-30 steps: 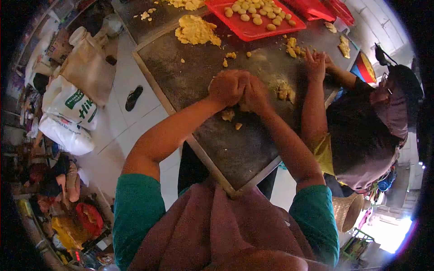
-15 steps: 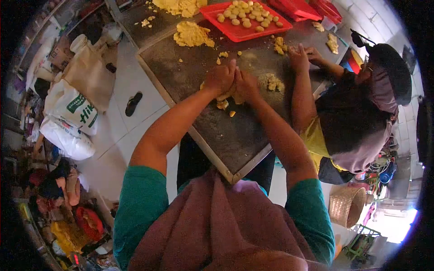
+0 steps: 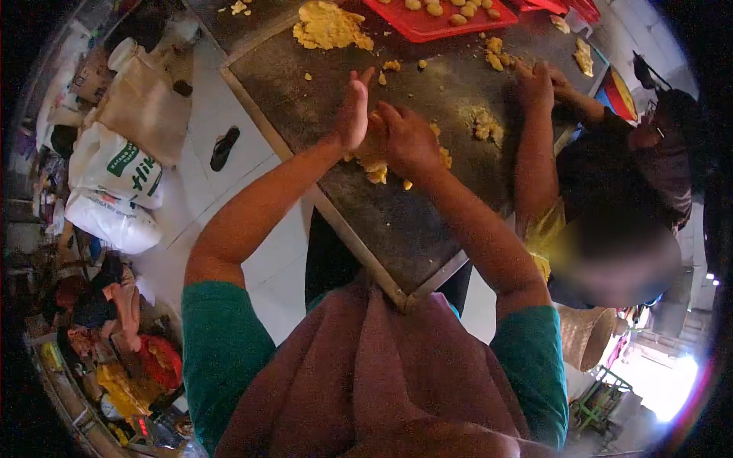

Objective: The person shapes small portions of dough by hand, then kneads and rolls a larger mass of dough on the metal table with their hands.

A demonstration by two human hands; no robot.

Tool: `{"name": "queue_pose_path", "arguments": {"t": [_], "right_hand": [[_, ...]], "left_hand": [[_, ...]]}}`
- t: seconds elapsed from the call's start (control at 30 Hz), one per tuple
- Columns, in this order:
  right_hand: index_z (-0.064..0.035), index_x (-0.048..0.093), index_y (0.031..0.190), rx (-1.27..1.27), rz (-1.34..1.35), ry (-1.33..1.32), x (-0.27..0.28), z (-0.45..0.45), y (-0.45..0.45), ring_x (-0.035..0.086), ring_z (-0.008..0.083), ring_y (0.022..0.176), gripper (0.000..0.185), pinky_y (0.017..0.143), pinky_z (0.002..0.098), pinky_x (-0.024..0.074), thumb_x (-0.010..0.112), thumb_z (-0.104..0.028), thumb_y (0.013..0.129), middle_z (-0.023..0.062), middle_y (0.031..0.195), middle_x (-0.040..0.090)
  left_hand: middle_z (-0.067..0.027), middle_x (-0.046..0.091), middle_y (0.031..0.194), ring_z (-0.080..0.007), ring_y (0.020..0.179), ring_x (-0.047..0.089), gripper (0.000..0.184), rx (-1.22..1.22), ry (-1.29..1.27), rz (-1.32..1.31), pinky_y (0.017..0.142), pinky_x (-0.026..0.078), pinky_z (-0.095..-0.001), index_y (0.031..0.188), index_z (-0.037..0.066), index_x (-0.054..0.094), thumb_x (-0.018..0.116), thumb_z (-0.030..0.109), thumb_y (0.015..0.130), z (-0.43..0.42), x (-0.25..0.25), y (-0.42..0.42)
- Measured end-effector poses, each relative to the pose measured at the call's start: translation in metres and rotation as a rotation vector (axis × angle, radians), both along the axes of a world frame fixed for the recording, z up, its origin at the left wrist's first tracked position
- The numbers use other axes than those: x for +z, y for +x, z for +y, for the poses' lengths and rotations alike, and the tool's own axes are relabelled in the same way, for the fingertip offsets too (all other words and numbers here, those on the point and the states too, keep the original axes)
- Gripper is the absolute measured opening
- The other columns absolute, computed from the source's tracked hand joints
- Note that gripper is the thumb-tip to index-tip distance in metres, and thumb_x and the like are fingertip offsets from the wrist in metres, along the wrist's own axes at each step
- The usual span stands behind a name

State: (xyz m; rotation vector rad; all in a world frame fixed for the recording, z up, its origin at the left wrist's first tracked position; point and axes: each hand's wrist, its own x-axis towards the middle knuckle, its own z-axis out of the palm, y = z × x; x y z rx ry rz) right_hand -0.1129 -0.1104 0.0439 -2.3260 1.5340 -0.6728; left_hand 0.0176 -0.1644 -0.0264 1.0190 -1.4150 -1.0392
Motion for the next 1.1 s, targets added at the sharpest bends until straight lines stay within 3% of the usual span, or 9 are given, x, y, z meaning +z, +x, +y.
{"name": "queue_pose_path", "arguments": {"t": [0.07, 0.3, 0.43, 0.5, 0.67, 0.77, 0.93, 1.0, 1.1], "right_hand": [[-0.0039, 0.056, 0.099, 0.029, 0.043, -0.056, -0.007, -0.009, 0.000, 0.056, 0.0360, 0.088, 0.026, 0.070, 0.0447, 0.0451, 0.051, -0.025, 0.085, 0.0194, 0.096, 0.058], [-0.0049, 0.059, 0.076, 0.084, 0.077, 0.034, 0.005, -0.043, 0.004, 0.059, 0.0353, 0.072, 0.036, 0.060, 0.0453, 0.0459, 0.045, -0.036, 0.088, 0.0167, 0.073, 0.060], [-0.0070, 0.061, 0.069, 0.064, 0.191, 0.025, -0.006, -0.066, 0.012, 0.059, 0.0360, 0.062, 0.046, 0.055, 0.0472, 0.0461, 0.040, -0.042, 0.090, 0.0162, 0.066, 0.060], [-0.0087, 0.062, 0.074, 0.138, 0.225, -0.128, -0.007, -0.068, 0.008, 0.059, 0.0361, 0.062, 0.041, 0.054, 0.0468, 0.0466, 0.040, -0.041, 0.090, 0.0160, 0.070, 0.060], [-0.0078, 0.056, 0.096, 0.178, 0.267, -0.301, -0.014, -0.063, 0.005, 0.060, 0.0334, 0.069, 0.033, 0.057, 0.0445, 0.0477, 0.042, -0.037, 0.090, 0.0160, 0.082, 0.062], [-0.0044, 0.050, 0.109, 0.156, 0.076, -0.395, -0.003, -0.041, -0.005, 0.060, 0.0312, 0.073, 0.034, 0.059, 0.0429, 0.0471, 0.044, -0.032, 0.090, 0.0150, 0.085, 0.061], [-0.0014, 0.043, 0.121, 0.248, -0.031, -0.663, 0.000, 0.011, -0.038, 0.058, 0.0318, 0.072, 0.038, 0.062, 0.0387, 0.0442, 0.045, -0.023, 0.091, 0.0146, 0.087, 0.060], [-0.0026, 0.042, 0.122, 0.243, -0.001, -0.542, 0.005, 0.022, -0.044, 0.058, 0.0322, 0.075, 0.038, 0.066, 0.0386, 0.0427, 0.045, -0.023, 0.091, 0.0153, 0.091, 0.060], [-0.0040, 0.044, 0.121, 0.078, -0.320, -0.081, 0.015, 0.014, -0.050, 0.057, 0.0310, 0.082, 0.041, 0.075, 0.0432, 0.0424, 0.053, -0.021, 0.085, 0.0159, 0.097, 0.059]], "left_hand": [[-0.0188, -0.007, 0.145, -0.0252, 0.135, -0.010, 0.085, -0.109, 0.039, 0.087, 0.107, 0.001, -0.0385, 0.141, 0.009, 0.010, 0.007, 0.069, 0.081, 0.006, 0.014, 0.002], [-0.0052, 0.011, 0.145, -0.0197, 0.123, 0.031, 0.089, -0.060, 0.259, 0.378, 0.100, 0.030, -0.0342, 0.140, 0.012, 0.016, 0.016, 0.074, 0.076, 0.014, 0.025, -0.002], [-0.0074, 0.011, 0.144, -0.0213, 0.123, 0.032, 0.084, -0.266, 0.205, 0.785, 0.098, 0.031, -0.0361, 0.139, 0.012, 0.018, 0.021, 0.071, 0.080, -0.023, -0.063, 0.024], [-0.0097, 0.010, 0.144, -0.0228, 0.125, 0.029, 0.080, -0.248, 0.157, 0.741, 0.100, 0.028, -0.0375, 0.139, 0.011, 0.020, 0.022, 0.068, 0.082, -0.024, -0.056, 0.025], [-0.0194, 0.016, 0.143, -0.0343, 0.134, 0.003, 0.068, 0.364, -0.166, -0.247, 0.107, 0.008, -0.0427, 0.134, -0.001, 0.026, 0.013, 0.052, 0.092, -0.001, -0.002, 0.006], [-0.0188, 0.018, 0.142, -0.0340, 0.134, 0.003, 0.067, 0.314, 0.000, -0.072, 0.108, 0.009, -0.0429, 0.133, 0.002, 0.031, 0.015, 0.052, 0.092, 0.000, 0.025, 0.013], [-0.0249, 0.048, 0.116, -0.0332, 0.118, 0.037, 0.071, 0.203, 0.048, -0.342, 0.104, 0.017, -0.0431, 0.106, 0.002, 0.057, 0.015, 0.057, 0.090, -0.019, 0.037, 0.007], [-0.0248, 0.060, 0.086, -0.0347, 0.091, 0.056, 0.079, 0.240, -0.043, -0.468, 0.096, 0.031, -0.0429, 0.086, 0.000, 0.064, 0.015, 0.061, 0.088, -0.029, 0.026, -0.007], [-0.0246, 0.059, 0.090, -0.0365, 0.090, 0.056, 0.080, -0.048, 0.261, -0.578, 0.087, 0.038, -0.0435, 0.089, 0.001, 0.063, 0.016, 0.065, 0.085, 0.007, 0.073, -0.010]]}}
